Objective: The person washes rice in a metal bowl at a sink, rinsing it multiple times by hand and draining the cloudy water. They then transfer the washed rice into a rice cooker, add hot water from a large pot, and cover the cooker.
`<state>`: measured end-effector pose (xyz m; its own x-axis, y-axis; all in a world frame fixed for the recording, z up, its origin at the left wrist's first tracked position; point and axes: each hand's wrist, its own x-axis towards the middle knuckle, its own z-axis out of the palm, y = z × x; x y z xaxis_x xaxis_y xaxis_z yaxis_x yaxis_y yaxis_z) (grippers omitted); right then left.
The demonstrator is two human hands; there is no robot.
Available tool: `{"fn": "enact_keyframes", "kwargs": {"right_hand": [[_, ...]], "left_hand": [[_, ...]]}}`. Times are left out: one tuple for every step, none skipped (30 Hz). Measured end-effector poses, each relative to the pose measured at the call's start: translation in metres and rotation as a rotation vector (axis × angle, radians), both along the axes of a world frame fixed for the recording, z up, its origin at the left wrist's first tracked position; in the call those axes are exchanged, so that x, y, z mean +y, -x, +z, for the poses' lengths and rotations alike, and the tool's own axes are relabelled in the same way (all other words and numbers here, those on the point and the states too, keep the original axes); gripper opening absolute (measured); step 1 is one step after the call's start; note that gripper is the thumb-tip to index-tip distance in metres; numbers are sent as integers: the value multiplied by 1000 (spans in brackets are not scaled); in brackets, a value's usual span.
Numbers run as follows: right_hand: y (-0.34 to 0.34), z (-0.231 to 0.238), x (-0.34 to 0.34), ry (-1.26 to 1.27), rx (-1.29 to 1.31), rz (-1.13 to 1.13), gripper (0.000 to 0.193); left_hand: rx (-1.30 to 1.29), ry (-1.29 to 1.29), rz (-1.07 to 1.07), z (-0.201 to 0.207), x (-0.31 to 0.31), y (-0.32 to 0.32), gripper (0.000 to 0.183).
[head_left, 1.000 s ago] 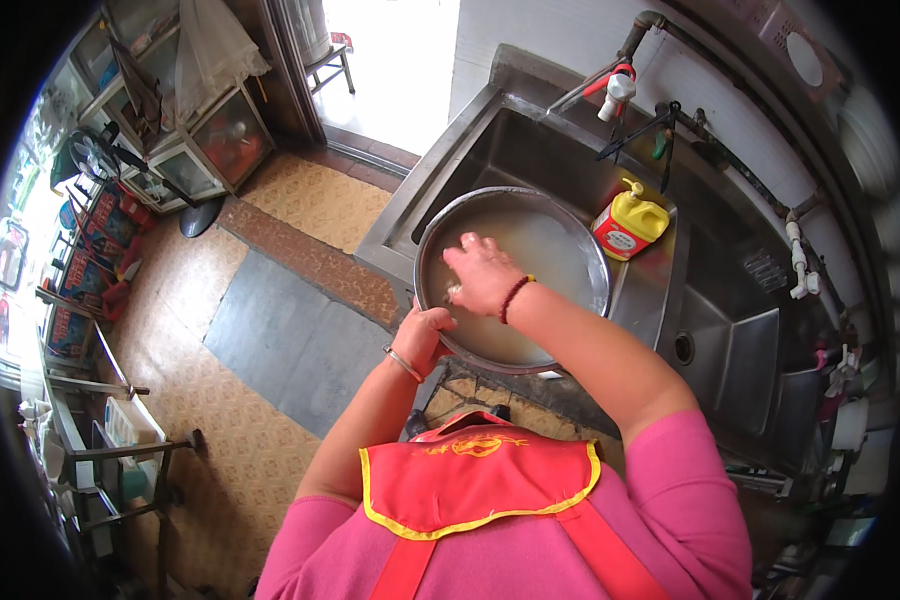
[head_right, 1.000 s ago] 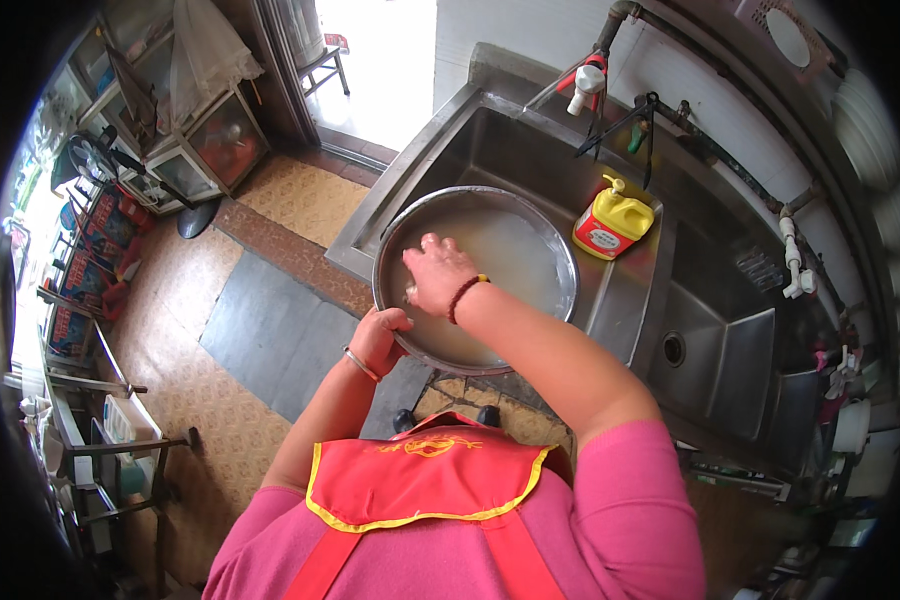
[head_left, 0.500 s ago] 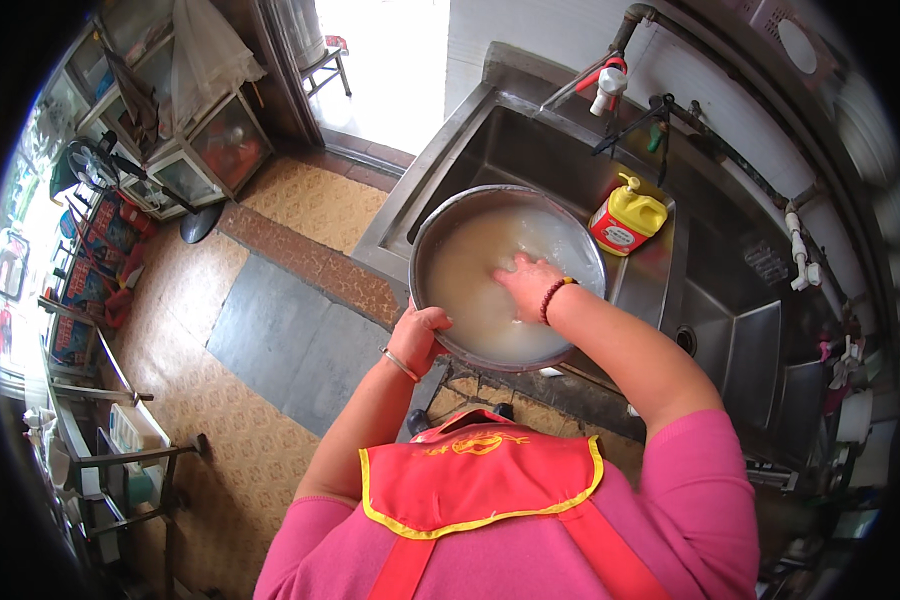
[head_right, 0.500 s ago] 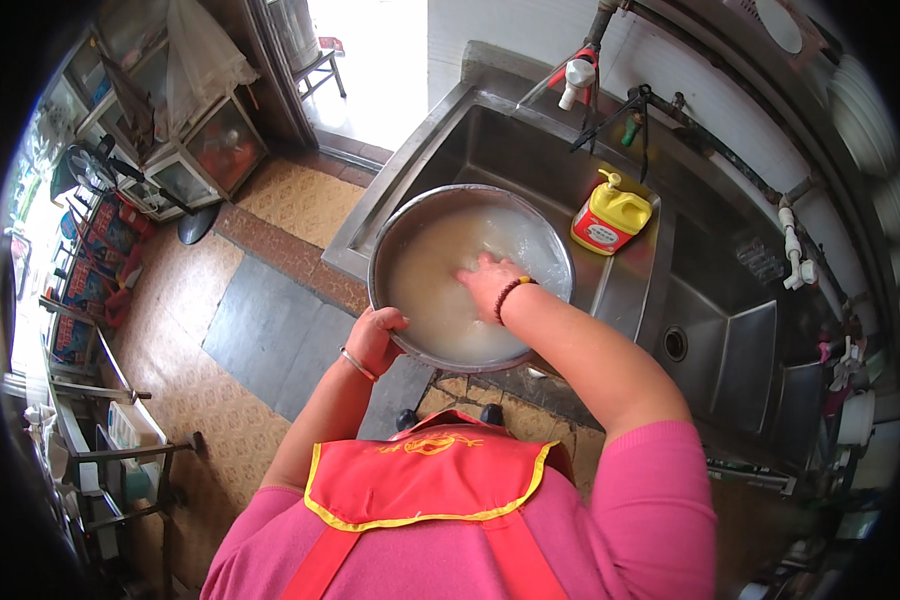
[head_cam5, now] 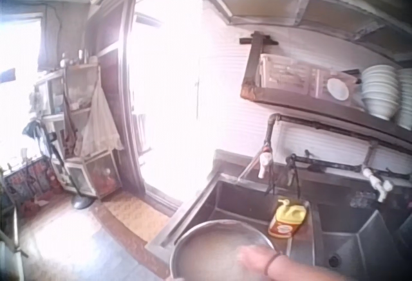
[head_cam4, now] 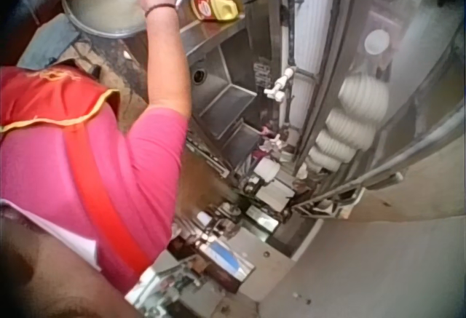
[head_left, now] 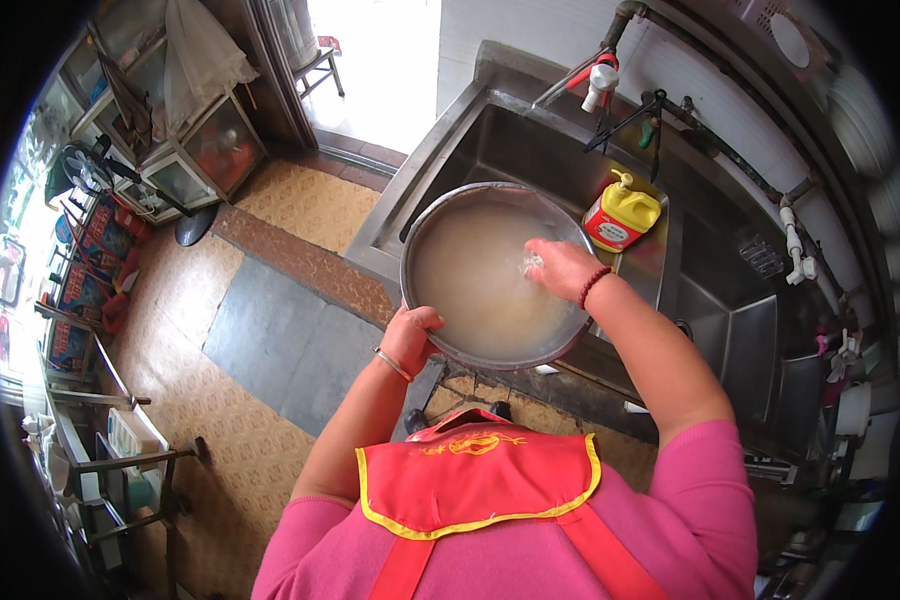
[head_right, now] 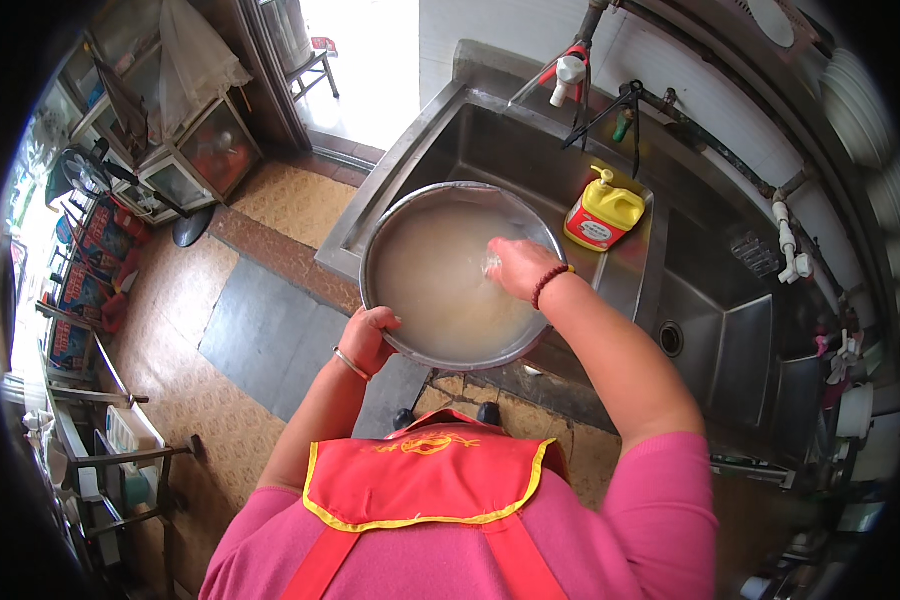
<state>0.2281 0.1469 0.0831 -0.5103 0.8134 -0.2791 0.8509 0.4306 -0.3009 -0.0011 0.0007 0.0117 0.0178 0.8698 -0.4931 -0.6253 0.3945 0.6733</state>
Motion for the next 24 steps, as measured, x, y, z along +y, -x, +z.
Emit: {"fn": "enact_keyframes", "kwargs": {"right_hand": [[0,4,-5,43,-81,-2,54],[0,7,-9,80,-152,-6,65],[1,7,-14,102,-219,-2,75],[4,5,-19,143,-216,-6,80],[8,-1,-24,168,-208,-2,85],[11,-6,-27,200,-221,-12,90],[14,-12,-30,220,-203,-31,90],[18,-20,-31,246,-204,-60,91],[23,-27,-32,272,-204,-90,91],[27,-35,-32,274,-112,-108,86],[32,-42,-31,299,-22,-145,83],[38,-49,-31,322,80,-174,79],[44,-56,-31,341,175,-214,76],[49,-61,-32,386,290,-257,71],[56,-66,-32,429,399,-310,65],[63,-69,-32,471,509,-363,60],[69,-70,-33,525,605,-417,54],[75,-68,-29,525,600,-404,49],[80,-65,-27,520,630,-348,49],[84,-59,-25,537,653,-320,48],[88,-53,-24,543,672,-302,48],[91,-47,-24,310,549,-187,45],[96,-41,-28,225,493,-118,45],[100,-35,-33,118,452,-41,46]], "left_hand": [[-11,-20,25,-1,0,0,38],[-2,-18,57,-1,0,-2,30],[3,-18,73,-2,-1,-3,24],[10,-13,88,-1,-1,-4,24],[14,-10,87,-1,-1,-4,24],[0,-29,79,-1,-1,-5,23],[19,-3,86,0,-1,-6,23],[22,0,88,0,0,-6,23],[16,-15,87,0,0,-5,22],[30,-1,90,1,0,-5,22],[36,-4,88,1,0,-5,22],[33,-18,77,1,0,-5,21],[31,-9,87,1,-1,-5,20],[20,-10,87,2,-1,-5,19],[10,-13,79,2,-1,-5,18],[9,-6,99,2,-1,-6,18],[7,-2,110,3,-1,-7,17],[-3,-11,117,3,-1,-8,17],[4,5,133,3,-2,-8,17],[3,7,143,3,-2,-8,17],[-10,-13,139,2,-3,-9,17],[-8,2,114,1,-2,-7,24],[-17,-4,73,0,-2,-4,34],[-15,7,33,-2,-1,-2,45]]}}
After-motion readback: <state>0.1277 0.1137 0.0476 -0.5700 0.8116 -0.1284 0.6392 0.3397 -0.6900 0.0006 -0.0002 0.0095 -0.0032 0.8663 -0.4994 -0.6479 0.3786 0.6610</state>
